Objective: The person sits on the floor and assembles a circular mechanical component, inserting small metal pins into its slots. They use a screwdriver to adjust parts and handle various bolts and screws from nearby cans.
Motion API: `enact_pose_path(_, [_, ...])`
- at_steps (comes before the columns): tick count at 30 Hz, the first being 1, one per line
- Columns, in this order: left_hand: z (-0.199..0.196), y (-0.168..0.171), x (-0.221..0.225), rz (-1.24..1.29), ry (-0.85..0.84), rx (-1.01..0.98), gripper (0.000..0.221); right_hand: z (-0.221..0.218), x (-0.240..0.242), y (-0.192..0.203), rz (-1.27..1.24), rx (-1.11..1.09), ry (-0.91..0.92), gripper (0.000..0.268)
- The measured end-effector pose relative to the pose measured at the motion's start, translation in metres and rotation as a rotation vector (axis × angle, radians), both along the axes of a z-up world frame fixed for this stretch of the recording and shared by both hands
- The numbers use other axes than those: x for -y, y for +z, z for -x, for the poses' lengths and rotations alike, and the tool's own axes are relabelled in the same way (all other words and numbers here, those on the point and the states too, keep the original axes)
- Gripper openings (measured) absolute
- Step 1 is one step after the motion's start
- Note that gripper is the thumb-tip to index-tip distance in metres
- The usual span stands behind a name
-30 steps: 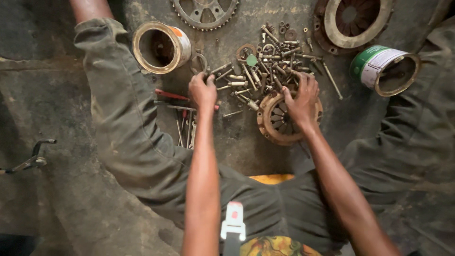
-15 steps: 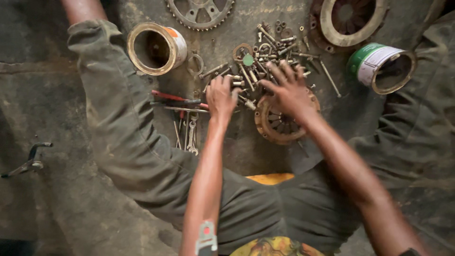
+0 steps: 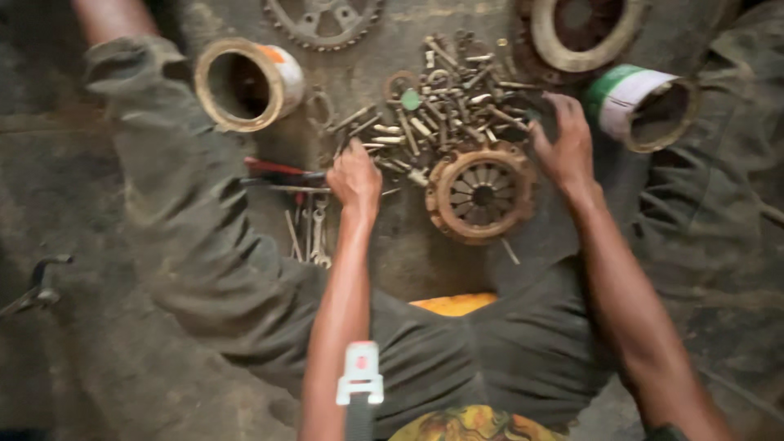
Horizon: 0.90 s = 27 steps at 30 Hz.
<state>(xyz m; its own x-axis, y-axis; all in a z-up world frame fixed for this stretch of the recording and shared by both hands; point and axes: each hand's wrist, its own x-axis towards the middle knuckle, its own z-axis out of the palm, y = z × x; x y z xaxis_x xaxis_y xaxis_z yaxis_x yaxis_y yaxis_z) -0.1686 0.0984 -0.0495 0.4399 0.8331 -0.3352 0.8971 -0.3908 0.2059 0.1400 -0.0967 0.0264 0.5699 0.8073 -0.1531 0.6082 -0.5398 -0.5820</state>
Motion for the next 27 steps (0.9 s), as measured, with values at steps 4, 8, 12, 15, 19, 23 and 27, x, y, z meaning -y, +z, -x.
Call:
enact_pose_path(4, [0.003, 0.006, 0.025, 0.242, 0.018, -0.126, 0.011, -0.024, 0.021, -0.019, 0.196, 0.114, -0.007, 0.037])
enact_pose_path(8, [0.003, 0.011, 0.042, 0.326, 0.103, -0.153, 0.019, -0.010, 0.043, -0.038, 0.442, 0.142, -0.025, 0.051])
enact_pose_path(12, [-0.001, 0.018, 0.038, 0.533, 0.230, -0.215, 0.044, -0.012, 0.044, -0.038, 0.344, 0.188, -0.057, 0.052])
enact_pose_path(15, [-0.001, 0.019, 0.033, 0.416, 0.409, 0.054, 0.034, -0.016, 0.040, -0.048, 0.085, 0.395, 0.096, 0.062])
enact_pose_path(19, [0.011, 0.021, 0.033, 0.318, 0.249, 0.184, 0.024, -0.008, 0.052, -0.073, 0.351, 0.379, 0.012, 0.048])
enact_pose_path(23, [0.003, 0.023, 0.034, 0.332, 0.175, 0.108, 0.036, -0.017, 0.062, -0.071, 0.474, 0.240, -0.067, 0.025])
enact_pose_path(27, [0.006, 0.006, 0.053, 0.198, -0.017, 0.134, 0.047, -0.016, 0.069, -0.035, 0.065, 0.029, -0.223, 0.020])
